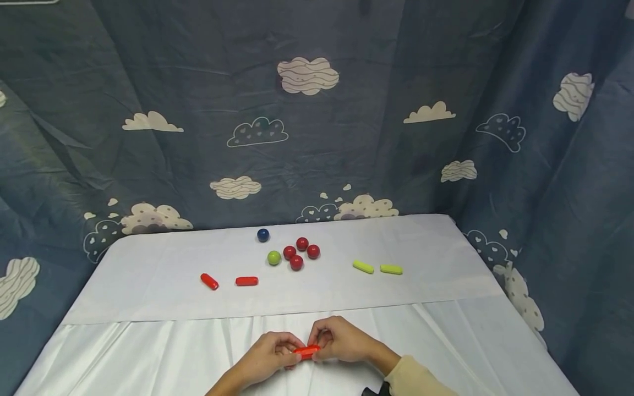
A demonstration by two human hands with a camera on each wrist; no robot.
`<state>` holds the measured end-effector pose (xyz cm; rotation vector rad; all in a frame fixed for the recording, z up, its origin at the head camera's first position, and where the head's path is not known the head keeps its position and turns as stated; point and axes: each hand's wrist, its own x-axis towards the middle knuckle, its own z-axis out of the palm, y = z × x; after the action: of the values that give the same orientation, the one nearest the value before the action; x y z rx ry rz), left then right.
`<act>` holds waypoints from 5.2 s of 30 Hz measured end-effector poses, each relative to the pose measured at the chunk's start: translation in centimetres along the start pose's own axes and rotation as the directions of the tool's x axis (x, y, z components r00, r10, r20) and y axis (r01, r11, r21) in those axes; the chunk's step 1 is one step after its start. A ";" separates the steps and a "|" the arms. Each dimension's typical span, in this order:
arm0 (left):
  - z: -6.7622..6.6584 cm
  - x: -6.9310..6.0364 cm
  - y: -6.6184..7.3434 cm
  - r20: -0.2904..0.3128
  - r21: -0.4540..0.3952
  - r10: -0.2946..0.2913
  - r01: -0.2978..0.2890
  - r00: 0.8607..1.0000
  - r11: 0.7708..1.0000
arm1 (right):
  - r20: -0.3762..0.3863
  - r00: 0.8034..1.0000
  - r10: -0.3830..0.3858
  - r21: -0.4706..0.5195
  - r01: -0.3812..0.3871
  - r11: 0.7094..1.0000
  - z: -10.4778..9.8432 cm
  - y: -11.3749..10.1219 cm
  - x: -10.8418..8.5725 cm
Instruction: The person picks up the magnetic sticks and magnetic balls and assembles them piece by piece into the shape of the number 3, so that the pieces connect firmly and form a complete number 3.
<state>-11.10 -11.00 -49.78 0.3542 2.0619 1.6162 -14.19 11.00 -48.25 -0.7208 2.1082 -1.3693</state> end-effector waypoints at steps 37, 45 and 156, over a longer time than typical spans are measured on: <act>-0.8 0.1 -0.1 0.068 -0.100 -0.010 0.017 0.998 0.995 | -0.226 0.974 0.000 -0.057 -0.014 0.998 -5.0 0.0 2.4; -1.2 0.3 -0.2 0.069 -0.096 -0.017 0.024 0.997 0.995 | -0.397 0.914 0.081 -0.016 -0.095 0.995 -7.3 0.6 6.5; -1.3 0.5 0.0 0.110 -0.150 -0.050 0.066 0.993 0.987 | 0.269 0.963 -0.022 -0.069 0.043 0.997 -5.4 1.7 1.7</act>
<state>-12.20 -11.89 -49.61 0.3153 1.8405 1.6714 -19.28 13.94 -48.12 -0.9204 1.9471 -1.1417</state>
